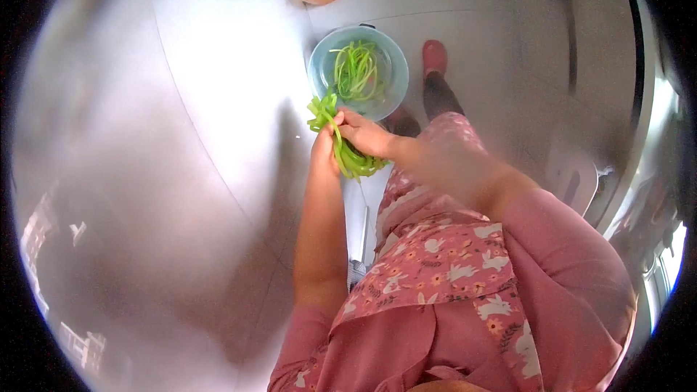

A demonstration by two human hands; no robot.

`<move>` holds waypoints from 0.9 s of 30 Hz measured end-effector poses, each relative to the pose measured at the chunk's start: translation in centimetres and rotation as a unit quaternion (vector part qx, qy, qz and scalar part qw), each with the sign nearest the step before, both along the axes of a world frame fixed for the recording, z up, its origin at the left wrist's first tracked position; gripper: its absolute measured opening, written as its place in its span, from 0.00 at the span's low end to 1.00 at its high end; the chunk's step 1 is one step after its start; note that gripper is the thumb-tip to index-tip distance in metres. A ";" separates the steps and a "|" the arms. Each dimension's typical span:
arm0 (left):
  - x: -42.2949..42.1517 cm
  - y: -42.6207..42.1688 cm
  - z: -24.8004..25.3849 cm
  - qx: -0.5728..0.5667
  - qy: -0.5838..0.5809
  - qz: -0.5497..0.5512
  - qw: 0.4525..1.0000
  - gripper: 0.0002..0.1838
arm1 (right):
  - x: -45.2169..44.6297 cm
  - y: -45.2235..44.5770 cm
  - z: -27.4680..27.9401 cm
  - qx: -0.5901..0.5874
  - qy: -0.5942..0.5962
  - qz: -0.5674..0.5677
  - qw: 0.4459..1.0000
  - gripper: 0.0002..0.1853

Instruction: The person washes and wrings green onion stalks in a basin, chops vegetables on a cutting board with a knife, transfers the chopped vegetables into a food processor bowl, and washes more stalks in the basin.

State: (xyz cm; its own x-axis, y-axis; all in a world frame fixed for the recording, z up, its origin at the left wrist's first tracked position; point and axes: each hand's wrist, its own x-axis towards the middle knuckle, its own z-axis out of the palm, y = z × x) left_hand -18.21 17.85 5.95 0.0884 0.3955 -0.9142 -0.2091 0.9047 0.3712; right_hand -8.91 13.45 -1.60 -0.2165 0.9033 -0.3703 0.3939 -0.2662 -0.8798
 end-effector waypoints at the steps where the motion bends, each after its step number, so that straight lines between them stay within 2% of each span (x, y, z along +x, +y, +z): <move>1: 0.3 0.0 1.0 0.027 -0.006 -0.002 1.000 0.17 | 1.0 0.4 1.2 -0.112 0.170 -0.044 0.978 0.22; 2: 0.4 0.1 1.6 0.029 -0.031 -0.011 0.999 0.14 | 2.0 0.8 2.4 -0.220 0.330 -0.086 0.914 0.23; 4: -0.7 0.3 0.4 0.032 -0.055 -0.017 0.998 0.11 | 4.6 2.2 5.7 -0.204 0.308 -0.075 0.926 0.23; 5: -2.4 0.4 -2.4 -0.044 -0.081 -0.044 0.995 0.08 | 6.0 3.0 7.6 -0.243 0.311 -0.098 0.914 0.24; 6: -3.3 0.5 -3.8 -0.121 -0.107 -0.071 0.984 0.07 | 6.2 2.8 6.6 -0.218 0.282 -0.129 0.925 0.27; 7: -2.7 0.2 -2.8 -0.136 -0.085 -0.050 0.986 0.08 | 6.3 2.6 5.7 -0.194 0.249 -0.159 0.935 0.30; 8: -2.5 0.2 -1.7 -0.135 -0.084 -0.048 0.986 0.08 | 5.7 1.9 2.4 -0.105 0.182 -0.194 0.958 0.36; 9: -2.6 0.3 -0.7 -0.118 -0.088 -0.077 0.986 0.08 | 6.0 2.3 1.0 -0.003 0.136 -0.176 0.975 0.34; 10: -2.6 0.2 0.1 -0.102 -0.091 -0.108 0.985 0.07 | 6.4 3.4 1.5 -0.003 0.138 -0.173 0.975 0.34; 12: -2.5 0.2 1.1 -0.079 -0.101 -0.135 0.983 0.07 | 7.4 5.7 2.7 -0.067 0.175 -0.067 0.980 0.31; 13: -2.5 0.2 1.7 -0.055 -0.111 -0.163 0.979 0.08 | 7.2 6.6 3.1 -0.113 0.240 -0.049 0.963 0.31; 14: -2.2 0.5 2.5 -0.053 -0.110 -0.163 0.979 0.08 | 6.8 7.0 2.5 -0.111 0.240 -0.048 0.963 0.31; 16: -1.4 0.8 4.0 0.005 -0.146 -0.189 0.971 0.07 | 6.0 7.8 2.5 -0.076 0.338 0.038 0.937 0.36; 18: -0.5 0.9 5.0 0.003 -0.126 -0.183 0.975 0.08 | 5.4 6.7 3.9 -0.093 0.303 0.024 0.948 0.32; 19: -0.1 0.8 5.4 -0.003 -0.107 -0.178 0.978 0.08 | 5.1 6.2 4.8 -0.161 0.455 -0.021 0.876 0.34; 20: -0.7 0.4 4.7 0.002 -0.111 -0.180 0.977 0.08 | 4.8 5.9 5.7 -0.223 0.589 -0.065 0.774 0.37; 22: -2.1 -0.3 1.7 0.016 -0.174 -0.267 0.948 0.11 | 4.1 5.5 6.4 -0.208 0.542 -0.063 0.812 0.33; 23: -2.0 -0.3 1.7 0.018 -0.182 -0.252 0.950 0.14 | 4.2 5.5 7.5 -0.243 0.499 -0.067 0.829 0.34; 25: -3.4 -2.4 -0.7 -0.031 -0.179 -0.191 0.965 0.14 | 3.6 4.8 9.1 -0.272 0.446 -0.069 0.850 0.37; 27: -3.9 -2.8 0.8 0.036 -0.181 -0.200 0.962 0.14 | 2.9 4.8 11.4 -0.272 0.453 -0.058 0.847 0.39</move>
